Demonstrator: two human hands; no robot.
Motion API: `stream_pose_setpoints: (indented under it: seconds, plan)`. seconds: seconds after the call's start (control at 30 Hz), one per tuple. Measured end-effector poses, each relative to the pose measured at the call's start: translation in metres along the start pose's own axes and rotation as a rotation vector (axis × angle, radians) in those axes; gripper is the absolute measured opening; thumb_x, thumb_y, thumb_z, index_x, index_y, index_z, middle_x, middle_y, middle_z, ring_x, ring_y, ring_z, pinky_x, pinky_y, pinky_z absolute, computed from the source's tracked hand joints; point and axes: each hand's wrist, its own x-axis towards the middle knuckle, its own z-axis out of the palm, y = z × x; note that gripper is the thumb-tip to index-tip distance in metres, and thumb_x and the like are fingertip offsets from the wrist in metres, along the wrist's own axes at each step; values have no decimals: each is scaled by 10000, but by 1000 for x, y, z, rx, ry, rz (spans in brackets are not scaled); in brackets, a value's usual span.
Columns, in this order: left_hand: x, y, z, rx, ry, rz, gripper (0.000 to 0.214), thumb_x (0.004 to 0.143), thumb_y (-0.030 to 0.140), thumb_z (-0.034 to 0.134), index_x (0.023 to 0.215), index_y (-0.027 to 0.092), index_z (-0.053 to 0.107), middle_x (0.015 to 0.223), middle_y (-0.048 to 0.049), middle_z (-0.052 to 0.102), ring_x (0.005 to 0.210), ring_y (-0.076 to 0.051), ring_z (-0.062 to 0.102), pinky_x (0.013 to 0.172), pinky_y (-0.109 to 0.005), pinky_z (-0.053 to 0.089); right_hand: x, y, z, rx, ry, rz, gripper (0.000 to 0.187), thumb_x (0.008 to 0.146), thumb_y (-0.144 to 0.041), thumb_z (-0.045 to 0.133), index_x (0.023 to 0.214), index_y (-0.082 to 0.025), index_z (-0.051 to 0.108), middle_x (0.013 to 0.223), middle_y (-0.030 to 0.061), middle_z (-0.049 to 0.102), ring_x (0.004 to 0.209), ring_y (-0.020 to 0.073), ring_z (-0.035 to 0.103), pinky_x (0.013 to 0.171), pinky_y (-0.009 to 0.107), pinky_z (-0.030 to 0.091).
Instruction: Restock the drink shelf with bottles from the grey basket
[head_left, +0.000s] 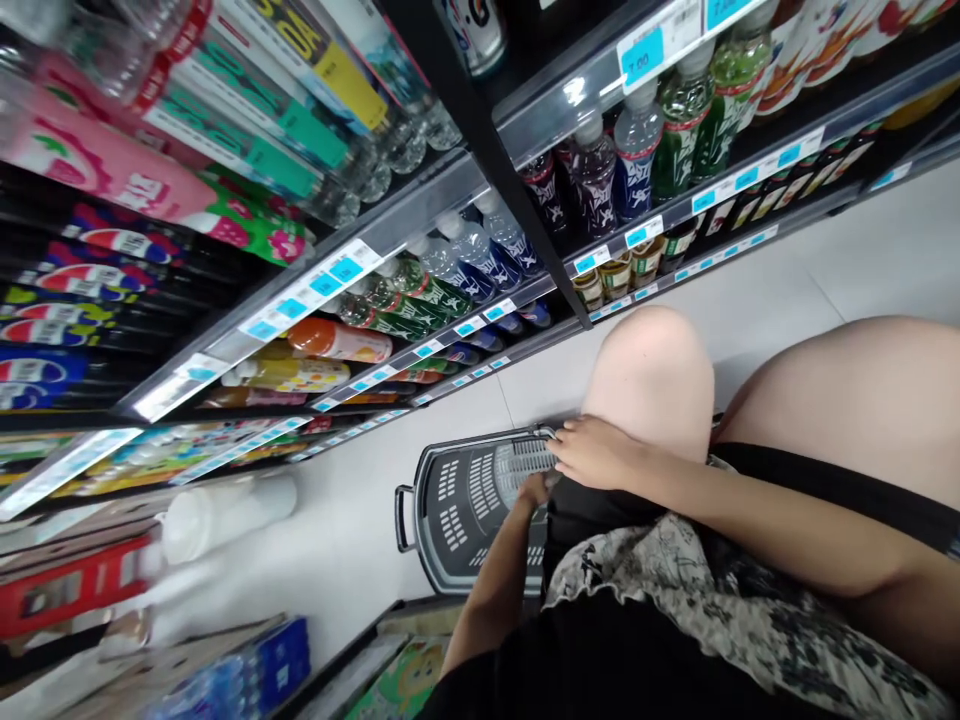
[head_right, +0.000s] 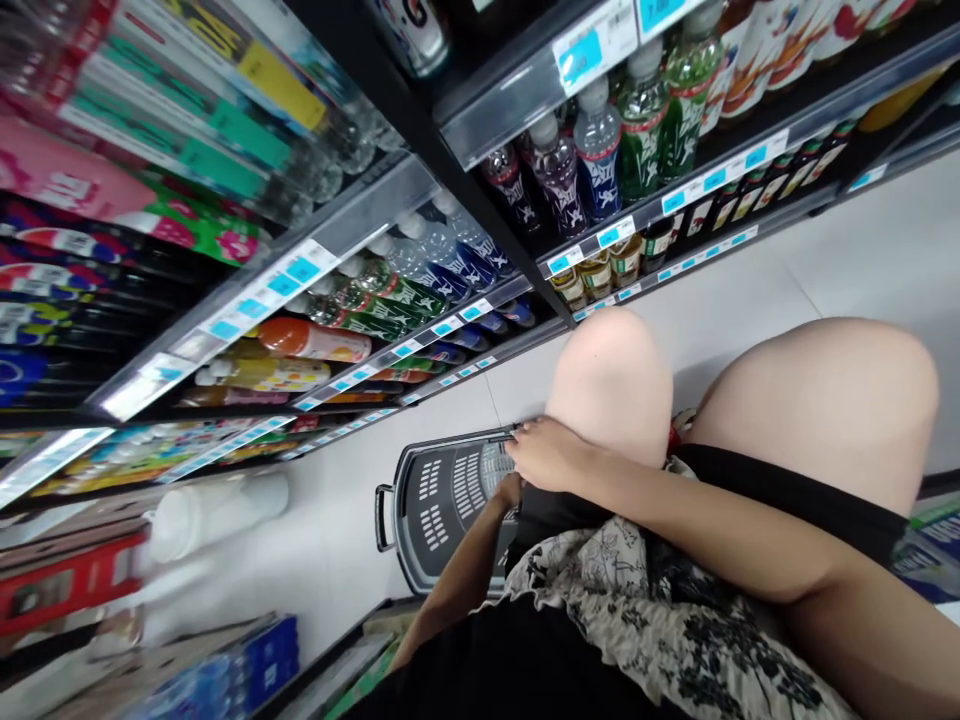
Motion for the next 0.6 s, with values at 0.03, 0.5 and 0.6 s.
stream_pose_setpoints:
  seconds: [0.03, 0.5, 0.6]
  plan:
    - [-5, -3, -1, 8, -1, -16, 386, 940, 397, 657, 1196, 109, 681, 1164, -139, 677, 1123, -308, 646, 943, -403, 543, -1, 0, -1, 4, -1, -17, 212, 973, -268, 590, 1086, -117, 686, 1034, 120, 720, 1075, 267, 649, 911, 373, 477]
    - [-154, 4, -146, 193, 140, -87, 418, 809, 440, 703, 1155, 215, 767, 1050, -158, 749, 1119, -342, 669, 949, -376, 503, 14, -10, 7, 40, 25, -152, 233, 980, -253, 557, 1112, -109, 684, 1072, 136, 716, 1063, 301, 665, 911, 434, 520]
    - [-199, 22, -198, 238, 253, -35, 513, 825, 462, 659, 1289, 250, 715, 1064, -125, 758, 1078, -325, 689, 903, -350, 511, 12, -7, 3, 173, 73, -151, 461, 939, -294, 641, 1355, -106, 573, 1198, 165, 673, 1067, 311, 667, 899, 439, 539]
